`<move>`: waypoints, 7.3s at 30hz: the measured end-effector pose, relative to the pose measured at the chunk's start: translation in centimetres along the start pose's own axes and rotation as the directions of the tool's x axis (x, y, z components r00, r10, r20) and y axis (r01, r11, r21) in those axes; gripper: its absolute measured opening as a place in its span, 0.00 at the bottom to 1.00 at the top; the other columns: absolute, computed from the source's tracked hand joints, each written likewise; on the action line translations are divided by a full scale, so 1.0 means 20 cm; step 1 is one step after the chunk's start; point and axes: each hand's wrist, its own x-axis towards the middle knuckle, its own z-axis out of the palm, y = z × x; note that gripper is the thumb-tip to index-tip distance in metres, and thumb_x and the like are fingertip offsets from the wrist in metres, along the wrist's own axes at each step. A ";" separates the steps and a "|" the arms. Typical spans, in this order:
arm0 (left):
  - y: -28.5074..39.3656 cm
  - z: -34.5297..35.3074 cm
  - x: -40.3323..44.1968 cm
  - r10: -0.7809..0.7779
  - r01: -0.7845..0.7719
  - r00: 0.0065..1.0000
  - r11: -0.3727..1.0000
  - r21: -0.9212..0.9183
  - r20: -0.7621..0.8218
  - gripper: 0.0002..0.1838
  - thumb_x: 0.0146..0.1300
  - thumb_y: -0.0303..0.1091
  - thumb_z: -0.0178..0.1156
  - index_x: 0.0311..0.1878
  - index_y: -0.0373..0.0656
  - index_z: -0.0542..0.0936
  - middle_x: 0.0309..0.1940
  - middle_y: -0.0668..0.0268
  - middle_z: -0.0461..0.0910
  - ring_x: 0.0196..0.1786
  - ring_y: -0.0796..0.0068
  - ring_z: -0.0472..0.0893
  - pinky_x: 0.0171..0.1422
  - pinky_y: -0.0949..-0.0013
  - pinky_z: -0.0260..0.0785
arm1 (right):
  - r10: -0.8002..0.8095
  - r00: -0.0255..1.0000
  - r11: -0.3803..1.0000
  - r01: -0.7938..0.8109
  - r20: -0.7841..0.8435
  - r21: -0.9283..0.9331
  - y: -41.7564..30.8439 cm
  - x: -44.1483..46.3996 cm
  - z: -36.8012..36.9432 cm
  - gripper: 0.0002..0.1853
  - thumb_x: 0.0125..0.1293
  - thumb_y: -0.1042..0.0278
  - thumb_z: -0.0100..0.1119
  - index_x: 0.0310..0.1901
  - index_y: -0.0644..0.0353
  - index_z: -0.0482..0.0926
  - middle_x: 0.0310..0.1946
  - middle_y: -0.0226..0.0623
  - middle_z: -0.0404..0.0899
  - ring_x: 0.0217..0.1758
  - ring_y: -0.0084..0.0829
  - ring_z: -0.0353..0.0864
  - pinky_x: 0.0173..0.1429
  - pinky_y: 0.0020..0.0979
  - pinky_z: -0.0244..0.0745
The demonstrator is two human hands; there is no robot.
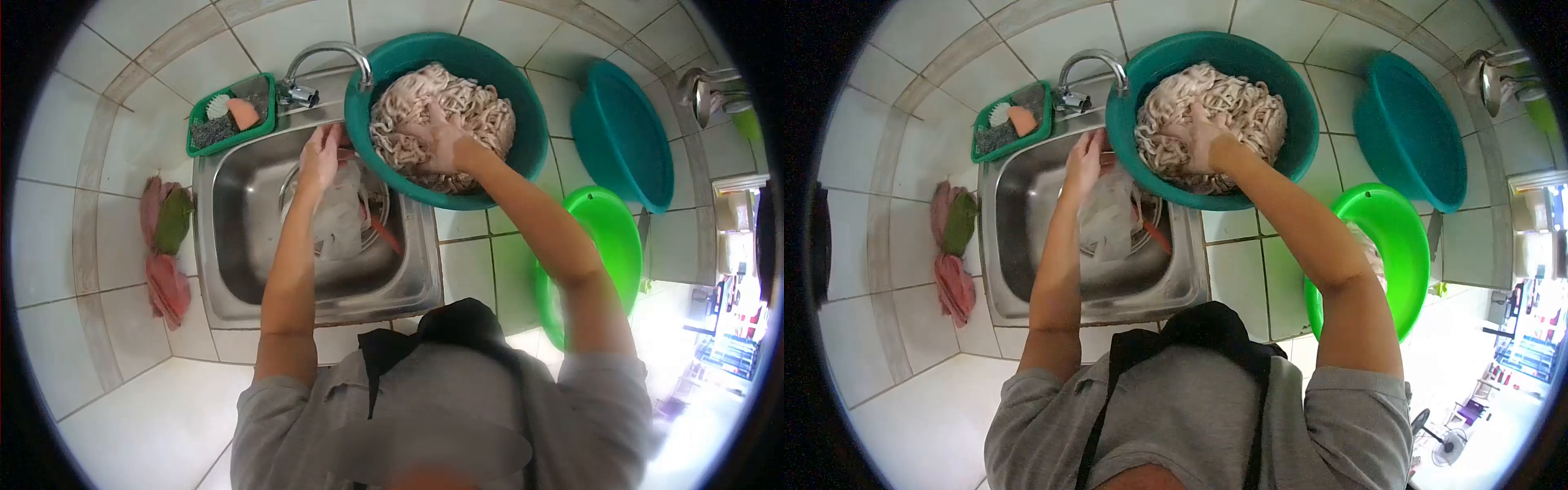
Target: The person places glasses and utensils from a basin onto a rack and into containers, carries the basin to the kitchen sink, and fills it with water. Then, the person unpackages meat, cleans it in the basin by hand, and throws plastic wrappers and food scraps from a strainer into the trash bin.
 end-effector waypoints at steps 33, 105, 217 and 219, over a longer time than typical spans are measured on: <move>0.28 -0.20 0.18 0.061 -0.039 0.962 0.996 -0.085 0.266 0.17 0.62 0.35 0.66 0.50 0.37 0.79 0.40 0.67 0.83 0.39 0.80 0.80 0.40 0.72 0.73 | -0.003 0.866 0.921 0.197 -0.500 0.335 0.48 -0.23 -0.17 0.07 0.62 0.71 0.60 0.41 0.61 0.82 0.36 0.44 0.82 0.37 0.41 0.82 0.43 0.36 0.77; 0.18 0.15 -0.03 0.180 -0.331 0.874 0.901 -0.281 -0.452 0.30 0.54 0.15 0.54 0.64 0.32 0.70 0.50 0.58 0.79 0.48 0.72 0.79 0.54 0.72 0.69 | -0.102 0.921 0.994 0.108 0.375 0.007 -0.14 0.18 -0.06 0.56 0.41 0.22 0.61 0.74 0.29 0.52 0.78 0.46 0.33 0.77 0.66 0.32 0.75 0.65 0.41; 0.10 0.16 -0.13 0.262 -0.341 0.881 0.929 -0.144 -0.393 0.28 0.58 0.21 0.54 0.65 0.27 0.66 0.53 0.52 0.77 0.53 0.64 0.77 0.60 0.69 0.66 | -0.215 0.942 0.976 0.199 0.258 0.088 -0.12 -0.03 -0.22 0.39 0.59 0.39 0.55 0.73 0.23 0.53 0.78 0.39 0.38 0.75 0.67 0.39 0.70 0.73 0.41; 0.06 0.14 -0.11 0.267 -0.350 0.880 0.923 -0.159 -0.392 0.29 0.58 0.20 0.54 0.65 0.26 0.65 0.53 0.53 0.77 0.52 0.64 0.78 0.59 0.69 0.67 | -0.222 0.904 0.975 0.199 0.366 0.100 -0.11 0.05 -0.16 0.41 0.58 0.35 0.53 0.73 0.18 0.49 0.79 0.40 0.32 0.76 0.69 0.30 0.67 0.78 0.37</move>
